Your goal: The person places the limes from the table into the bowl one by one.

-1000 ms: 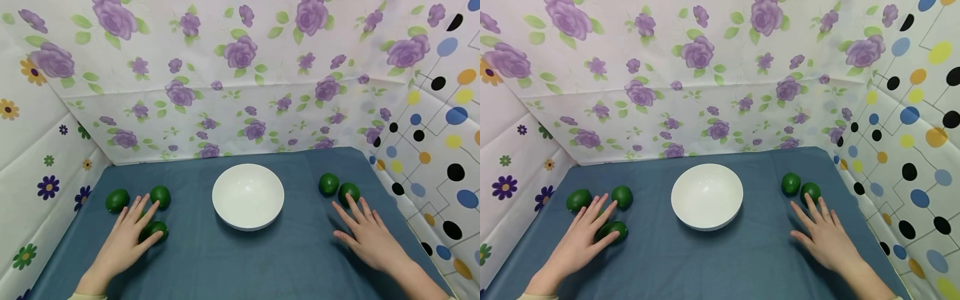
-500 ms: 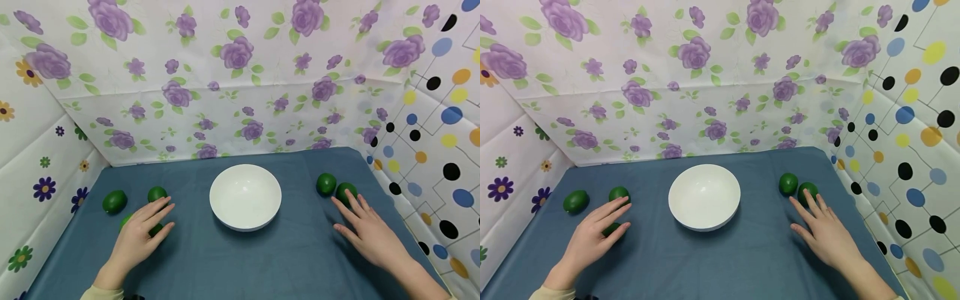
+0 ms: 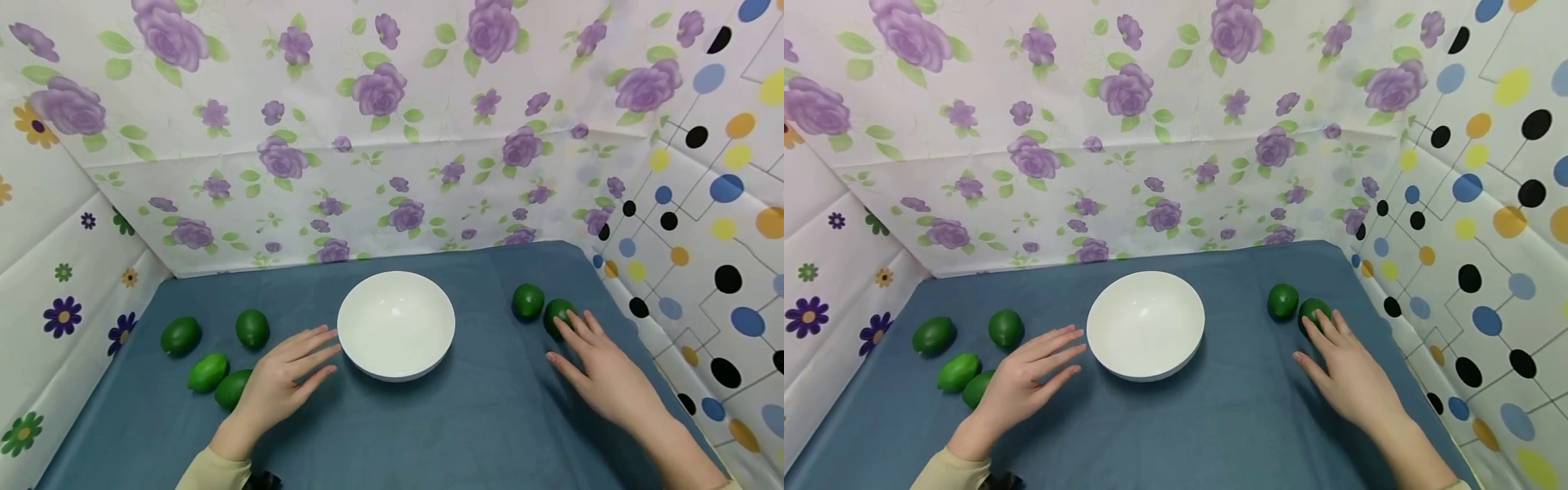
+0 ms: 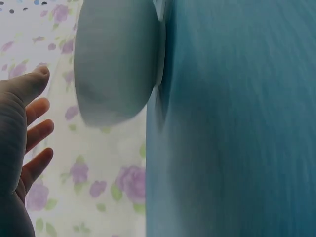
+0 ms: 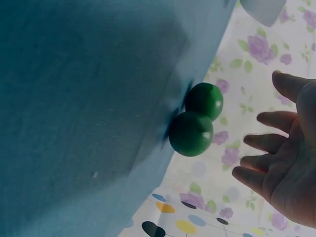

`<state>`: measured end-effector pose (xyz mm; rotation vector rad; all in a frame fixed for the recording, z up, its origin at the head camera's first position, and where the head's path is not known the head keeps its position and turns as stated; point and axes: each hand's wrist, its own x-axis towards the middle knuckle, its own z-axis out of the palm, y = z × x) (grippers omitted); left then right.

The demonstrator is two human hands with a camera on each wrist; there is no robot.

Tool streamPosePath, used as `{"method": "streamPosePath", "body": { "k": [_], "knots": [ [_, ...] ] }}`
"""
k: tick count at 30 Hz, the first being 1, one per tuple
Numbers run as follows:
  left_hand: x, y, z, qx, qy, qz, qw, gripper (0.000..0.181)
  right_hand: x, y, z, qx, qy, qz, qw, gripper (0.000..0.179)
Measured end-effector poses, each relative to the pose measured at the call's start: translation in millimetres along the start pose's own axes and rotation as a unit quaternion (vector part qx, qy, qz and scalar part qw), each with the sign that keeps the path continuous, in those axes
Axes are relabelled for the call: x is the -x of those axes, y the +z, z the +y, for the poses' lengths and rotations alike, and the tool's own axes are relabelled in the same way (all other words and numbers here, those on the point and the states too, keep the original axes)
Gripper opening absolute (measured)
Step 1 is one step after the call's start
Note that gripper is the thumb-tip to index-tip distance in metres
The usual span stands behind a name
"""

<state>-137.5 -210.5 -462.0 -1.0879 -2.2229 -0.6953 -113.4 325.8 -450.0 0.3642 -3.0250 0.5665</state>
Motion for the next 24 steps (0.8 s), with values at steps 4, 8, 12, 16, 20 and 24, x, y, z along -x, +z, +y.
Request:
{"method": "streamPosePath", "body": {
  "k": [4,8,12,16,20,24],
  "knots": [
    [-8.3,9.7,4.4,0.005,0.024,0.001,0.9997,0.043,-1.9,-3.2,-2.4,-0.007,-0.008,0.003,0.9999,0.074],
    [-13.4,17.8,5.5,0.017,0.035,-0.005,0.9992,0.038,-2.1,-4.8,-3.2,-0.004,-0.017,0.015,0.9997,0.072],
    [-14.5,23.7,7.4,0.033,0.028,-0.034,0.9985,0.038,-1.5,-4.7,-4.2,0.004,-0.024,0.025,0.9994,0.071],
    [-15.0,28.4,10.4,0.042,0.020,-0.058,0.9972,0.043,-1.3,-4.4,-5.2,0.008,-0.028,0.026,0.9993,0.072],
    [-15.2,32.6,11.8,0.041,0.031,-0.066,0.9965,0.051,-2.5,-4.3,-7.4,0.010,-0.030,0.012,0.9994,0.072],
    [-15.1,35.2,13.0,0.031,0.046,-0.076,0.9956,0.056,-3.2,-4.4,-9.9,0.014,-0.031,-0.001,0.9994,0.072]
  ]
}}
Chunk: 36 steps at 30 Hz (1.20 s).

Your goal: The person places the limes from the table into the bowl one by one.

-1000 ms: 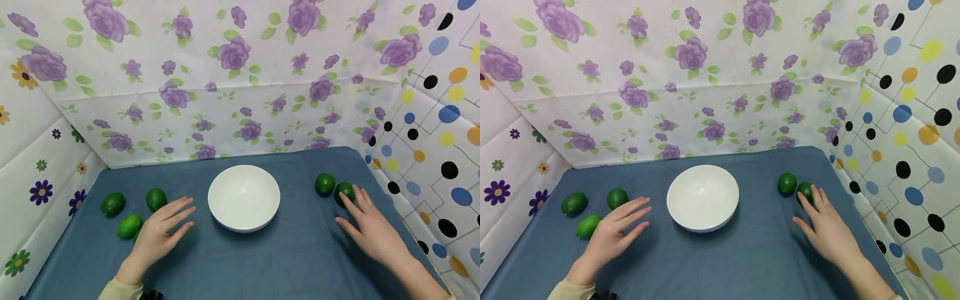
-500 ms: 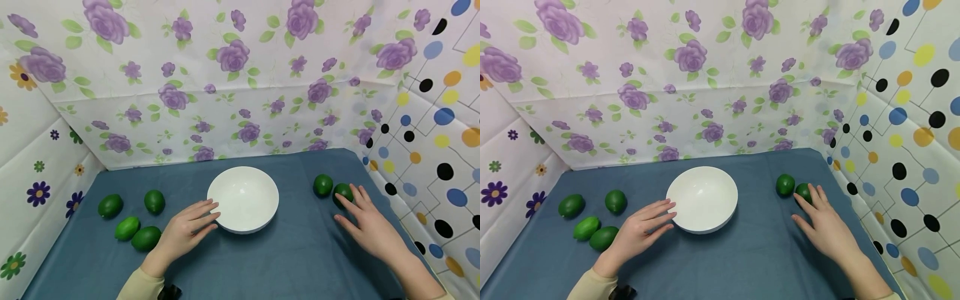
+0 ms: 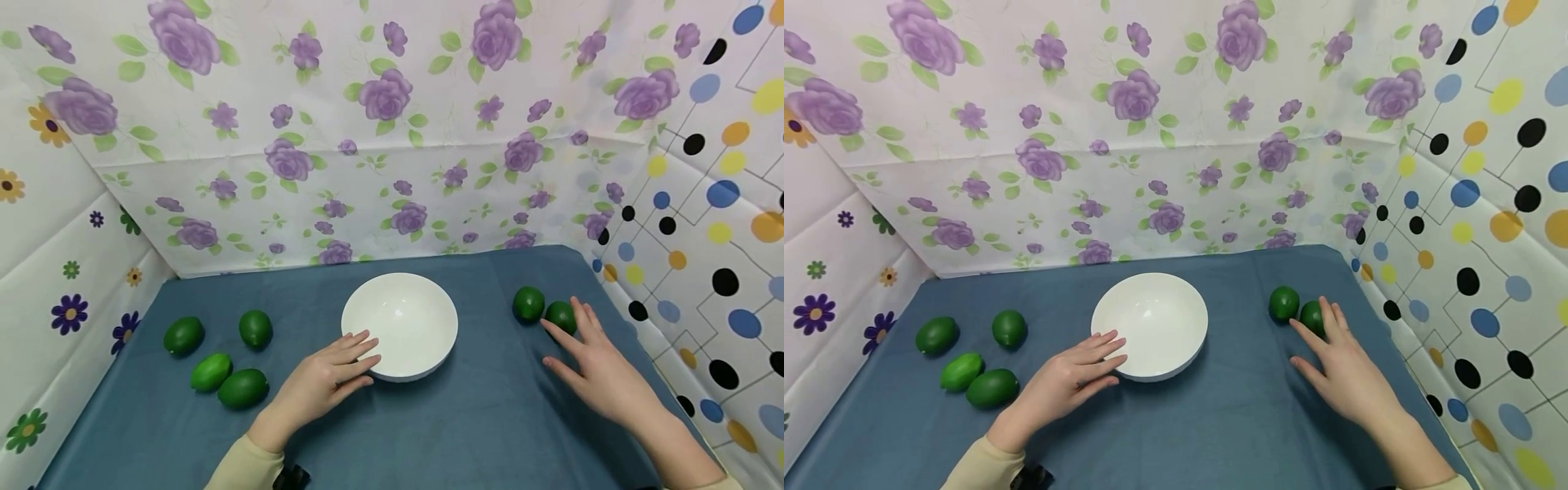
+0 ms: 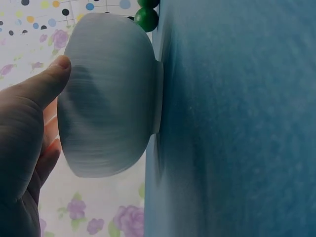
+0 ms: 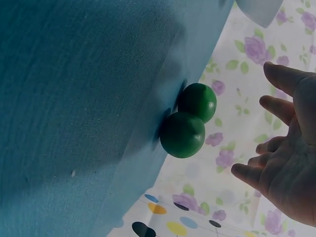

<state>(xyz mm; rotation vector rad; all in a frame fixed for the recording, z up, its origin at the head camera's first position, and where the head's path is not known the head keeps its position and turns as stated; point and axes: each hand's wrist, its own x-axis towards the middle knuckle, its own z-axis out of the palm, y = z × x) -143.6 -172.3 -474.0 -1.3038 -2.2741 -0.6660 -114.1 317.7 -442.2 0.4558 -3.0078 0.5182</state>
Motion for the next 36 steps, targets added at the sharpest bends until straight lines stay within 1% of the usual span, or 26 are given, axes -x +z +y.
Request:
{"method": "streamPosePath", "body": {
  "k": [5,12,15,22,27,36],
  "knots": [
    [-0.2,2.2,0.9,-0.011,0.000,-0.008,0.9999,0.049,-0.1,0.7,-0.3,0.005,-0.001,-0.006,1.0000,0.072],
    [-0.7,4.2,1.7,-0.039,-0.001,0.009,0.9992,0.045,-0.9,-0.5,0.5,0.021,0.017,-0.020,0.9994,0.075],
    [-0.4,4.8,1.5,-0.046,0.001,0.012,0.9989,0.045,-1.3,-1.0,0.8,0.026,0.027,-0.022,0.9991,0.076],
    [0.1,5.1,-0.2,-0.045,0.000,0.015,0.9989,0.047,-2.6,-0.9,3.7,0.024,0.042,-0.027,0.9985,0.078],
    [0.7,6.4,-2.7,-0.041,-0.001,0.012,0.9991,0.046,-5.0,-1.1,6.9,0.014,0.056,-0.039,0.9976,0.080],
    [2.5,5.3,-3.0,-0.036,-0.006,0.015,0.9992,0.045,-14.4,-1.1,17.9,0.000,0.069,-0.047,0.9965,0.085]
  ]
}}
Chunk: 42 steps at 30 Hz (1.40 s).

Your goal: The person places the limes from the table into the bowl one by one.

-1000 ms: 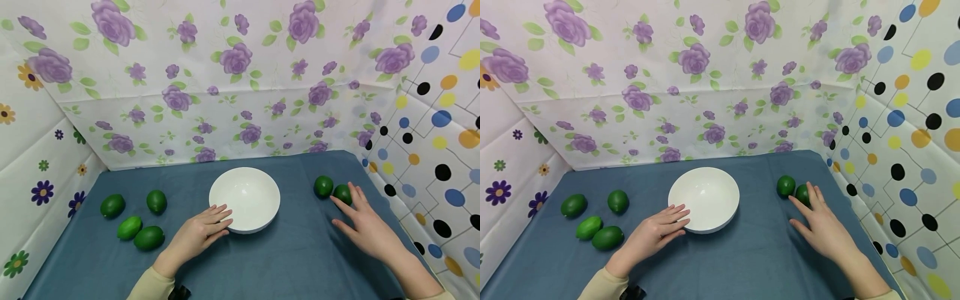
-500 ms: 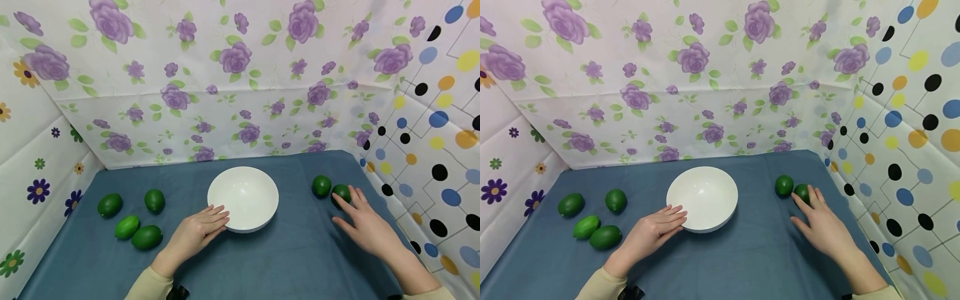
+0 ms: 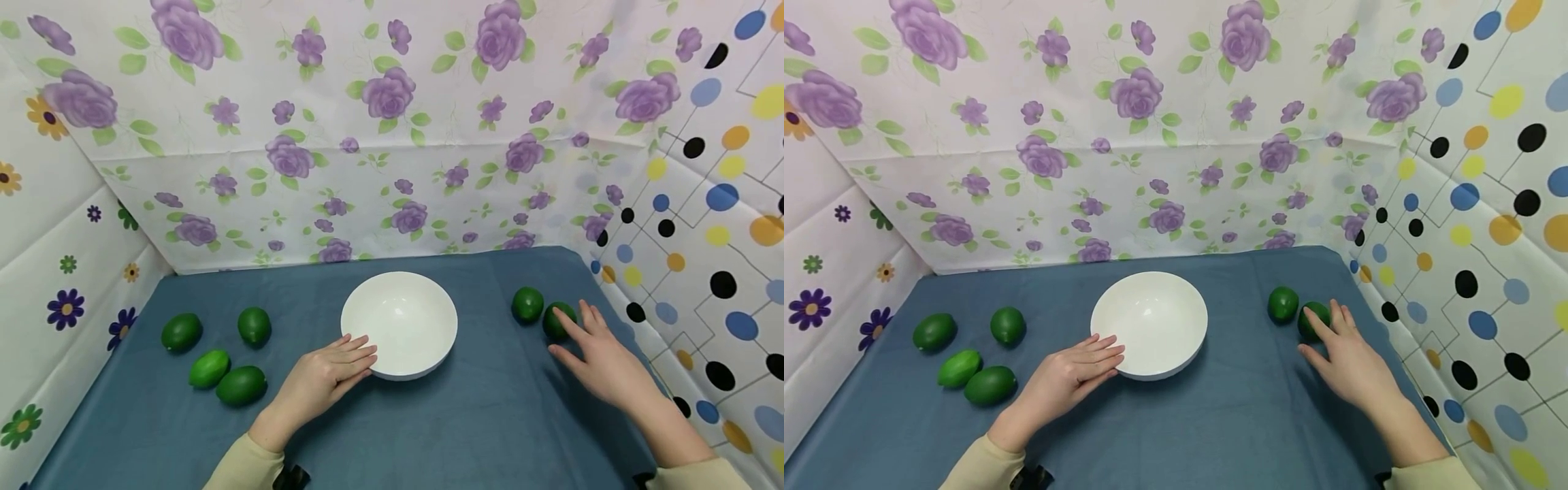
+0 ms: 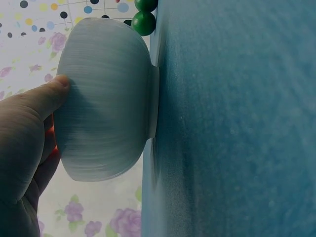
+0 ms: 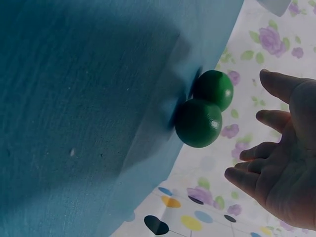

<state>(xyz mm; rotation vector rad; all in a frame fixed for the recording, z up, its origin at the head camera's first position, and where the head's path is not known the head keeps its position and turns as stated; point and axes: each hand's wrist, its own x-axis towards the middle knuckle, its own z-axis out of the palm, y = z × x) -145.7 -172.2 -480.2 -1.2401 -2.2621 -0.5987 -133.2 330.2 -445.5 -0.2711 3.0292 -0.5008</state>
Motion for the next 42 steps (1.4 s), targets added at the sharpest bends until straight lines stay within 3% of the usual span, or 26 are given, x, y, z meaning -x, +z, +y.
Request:
{"method": "streamPosePath", "body": {
  "k": [14,27,42],
  "knots": [
    [-1.2,0.0,0.6,0.004,-0.002,0.005,1.0000,0.045,-17.9,1.5,14.4,-0.047,0.010,-0.007,0.9988,0.085],
    [-1.1,-0.2,3.2,0.005,-0.009,0.001,0.9999,0.043,-28.7,9.3,19.8,-0.039,0.005,-0.002,0.9992,0.081],
    [-0.9,-0.1,3.1,0.016,-0.014,-0.001,0.9998,0.042,-38.1,9.9,22.0,-0.016,0.035,-0.007,0.9992,0.087]
  ]
}}
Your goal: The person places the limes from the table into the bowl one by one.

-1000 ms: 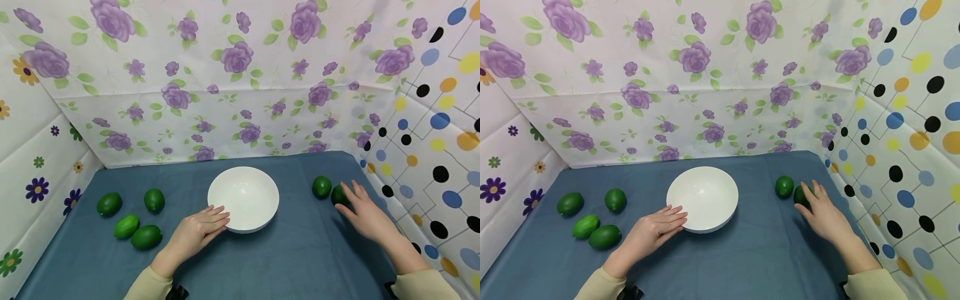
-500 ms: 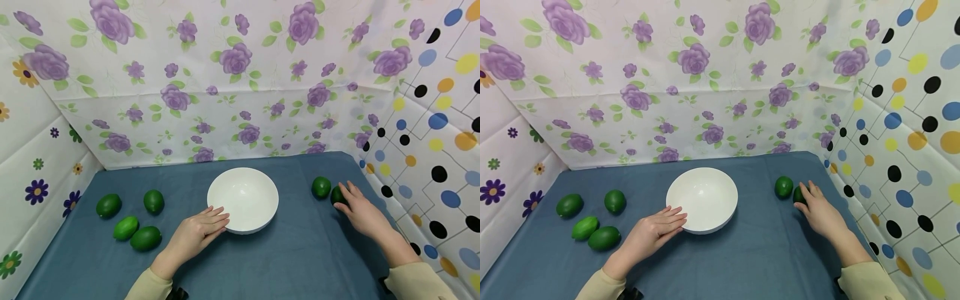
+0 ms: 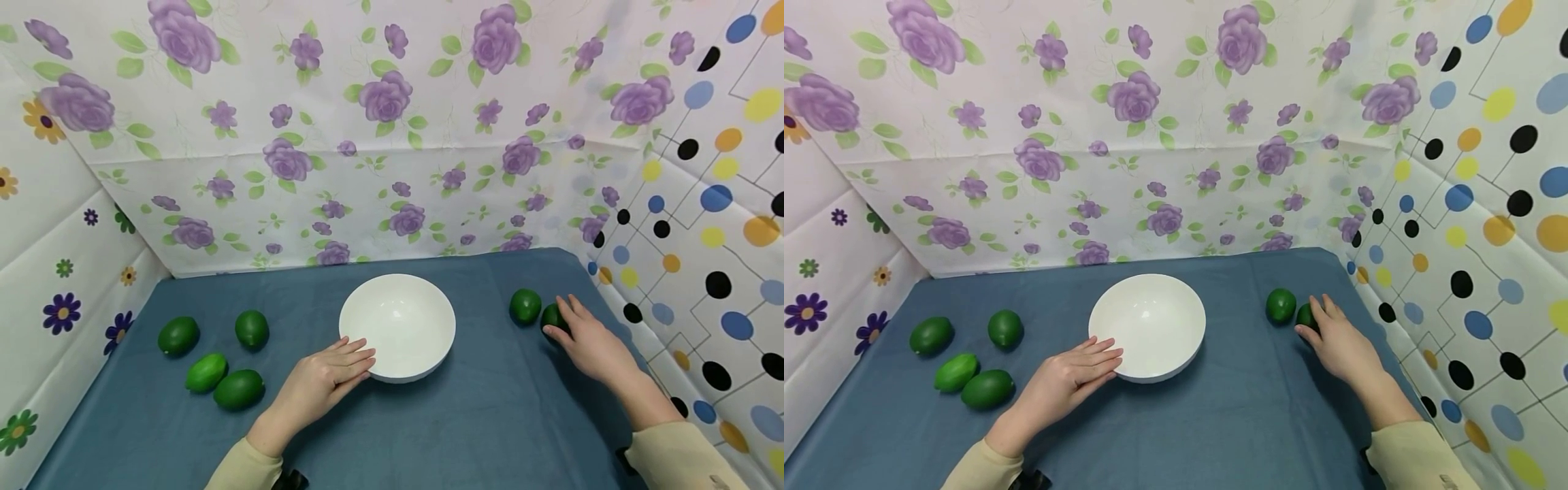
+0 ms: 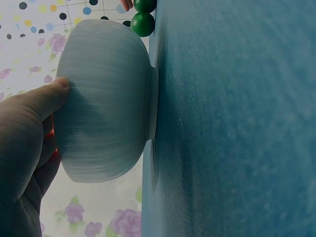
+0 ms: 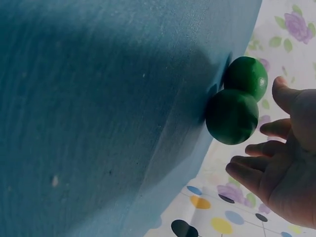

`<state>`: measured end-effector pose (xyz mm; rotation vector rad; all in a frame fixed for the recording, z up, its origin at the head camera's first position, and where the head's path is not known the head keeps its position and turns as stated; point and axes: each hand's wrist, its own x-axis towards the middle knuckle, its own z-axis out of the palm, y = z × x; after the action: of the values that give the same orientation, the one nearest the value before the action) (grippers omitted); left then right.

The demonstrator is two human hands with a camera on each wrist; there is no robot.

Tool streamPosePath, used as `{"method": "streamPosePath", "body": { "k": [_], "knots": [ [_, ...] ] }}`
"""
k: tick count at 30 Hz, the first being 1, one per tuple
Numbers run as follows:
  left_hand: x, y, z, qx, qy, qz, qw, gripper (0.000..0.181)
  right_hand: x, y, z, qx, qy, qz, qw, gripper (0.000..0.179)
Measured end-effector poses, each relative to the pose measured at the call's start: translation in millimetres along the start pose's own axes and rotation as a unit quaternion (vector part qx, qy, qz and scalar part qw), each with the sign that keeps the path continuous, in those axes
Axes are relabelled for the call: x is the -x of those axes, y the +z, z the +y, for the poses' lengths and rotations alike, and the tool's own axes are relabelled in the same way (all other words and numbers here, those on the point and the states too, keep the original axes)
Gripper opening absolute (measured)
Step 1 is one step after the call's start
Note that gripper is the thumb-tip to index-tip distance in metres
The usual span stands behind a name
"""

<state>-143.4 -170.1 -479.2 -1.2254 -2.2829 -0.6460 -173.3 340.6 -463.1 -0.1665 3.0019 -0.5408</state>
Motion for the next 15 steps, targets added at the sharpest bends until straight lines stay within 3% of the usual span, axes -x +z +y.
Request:
{"method": "streamPosePath", "body": {
  "k": [15],
  "knots": [
    [0.9,0.1,-1.4,0.005,0.004,0.002,1.0000,0.045,-12.1,6.0,3.8,-0.004,0.036,-0.001,0.9994,0.087]
  ]
}}
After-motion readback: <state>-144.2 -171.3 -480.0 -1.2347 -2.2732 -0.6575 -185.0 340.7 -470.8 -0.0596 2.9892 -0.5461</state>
